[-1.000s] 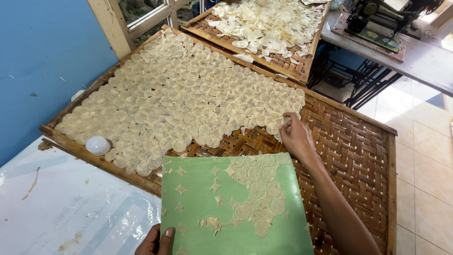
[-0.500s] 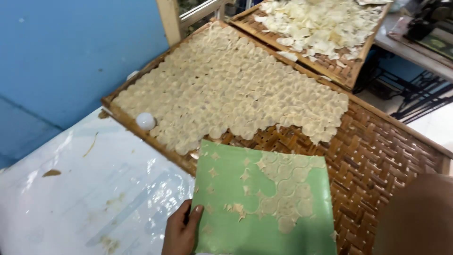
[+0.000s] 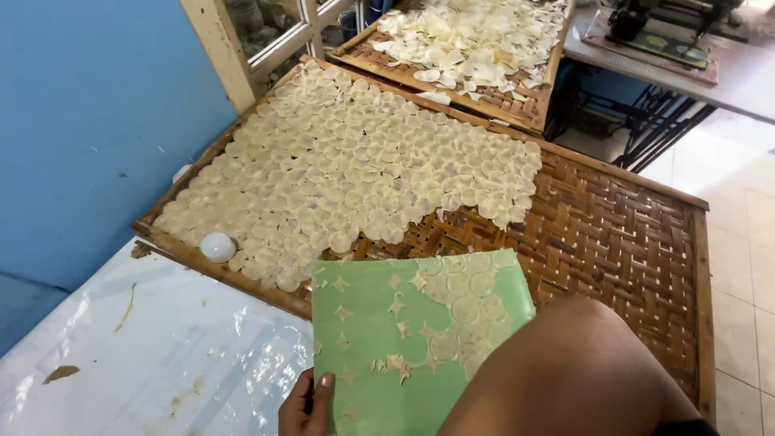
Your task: Placing thin circular snacks from a plastic sheet onto a drying tray.
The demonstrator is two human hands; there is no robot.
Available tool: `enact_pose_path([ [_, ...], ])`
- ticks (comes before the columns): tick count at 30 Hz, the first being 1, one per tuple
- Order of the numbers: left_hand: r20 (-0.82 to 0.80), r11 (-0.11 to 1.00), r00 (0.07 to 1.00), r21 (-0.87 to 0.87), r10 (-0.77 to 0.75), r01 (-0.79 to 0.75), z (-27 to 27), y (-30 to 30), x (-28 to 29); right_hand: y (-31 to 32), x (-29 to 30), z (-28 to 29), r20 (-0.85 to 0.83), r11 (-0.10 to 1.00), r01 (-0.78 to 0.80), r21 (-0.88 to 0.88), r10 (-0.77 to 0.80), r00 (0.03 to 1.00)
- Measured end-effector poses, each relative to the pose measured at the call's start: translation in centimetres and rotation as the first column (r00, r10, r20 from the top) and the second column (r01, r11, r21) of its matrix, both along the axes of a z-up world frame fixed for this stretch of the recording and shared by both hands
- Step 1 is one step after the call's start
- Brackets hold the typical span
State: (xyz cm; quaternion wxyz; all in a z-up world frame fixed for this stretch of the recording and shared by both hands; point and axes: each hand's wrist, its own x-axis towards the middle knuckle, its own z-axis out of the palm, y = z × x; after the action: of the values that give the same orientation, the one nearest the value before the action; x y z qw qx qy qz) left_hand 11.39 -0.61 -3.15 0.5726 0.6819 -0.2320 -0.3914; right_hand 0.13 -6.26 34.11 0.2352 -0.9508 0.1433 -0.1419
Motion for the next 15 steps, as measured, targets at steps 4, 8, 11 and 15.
enact_pose_path([
  [4, -0.013, 0.999, 0.999, 0.01, 0.042, -0.042, -0.5, 0.6, 0.2, -9.4, -2.8, -5.0, -0.016, 0.998, 0.046, 0.04, -0.045, 0.999],
  [8, -0.005, 0.997, 0.997, 0.002, 0.075, -0.075, -2.4, 0.7, 0.4, -15.8, -10.0, -12.4, -0.184, 0.907, 0.407, 0.112, -0.383, 0.905],
  [11, 0.04, 0.995, 0.995, -0.012, 0.096, -0.095, -2.9, 0.7, 0.1, -18.4, -16.0, -18.6, -0.409, 0.659, 0.752, 0.009, -0.684, 0.604],
  [15, 0.079, 0.994, 0.992, 0.05, 0.096, -0.1, -0.1, 0.4, -0.4, -19.0, -20.7, -25.1, -0.345, 0.636, 0.766, -0.094, -0.742, 0.575],
])
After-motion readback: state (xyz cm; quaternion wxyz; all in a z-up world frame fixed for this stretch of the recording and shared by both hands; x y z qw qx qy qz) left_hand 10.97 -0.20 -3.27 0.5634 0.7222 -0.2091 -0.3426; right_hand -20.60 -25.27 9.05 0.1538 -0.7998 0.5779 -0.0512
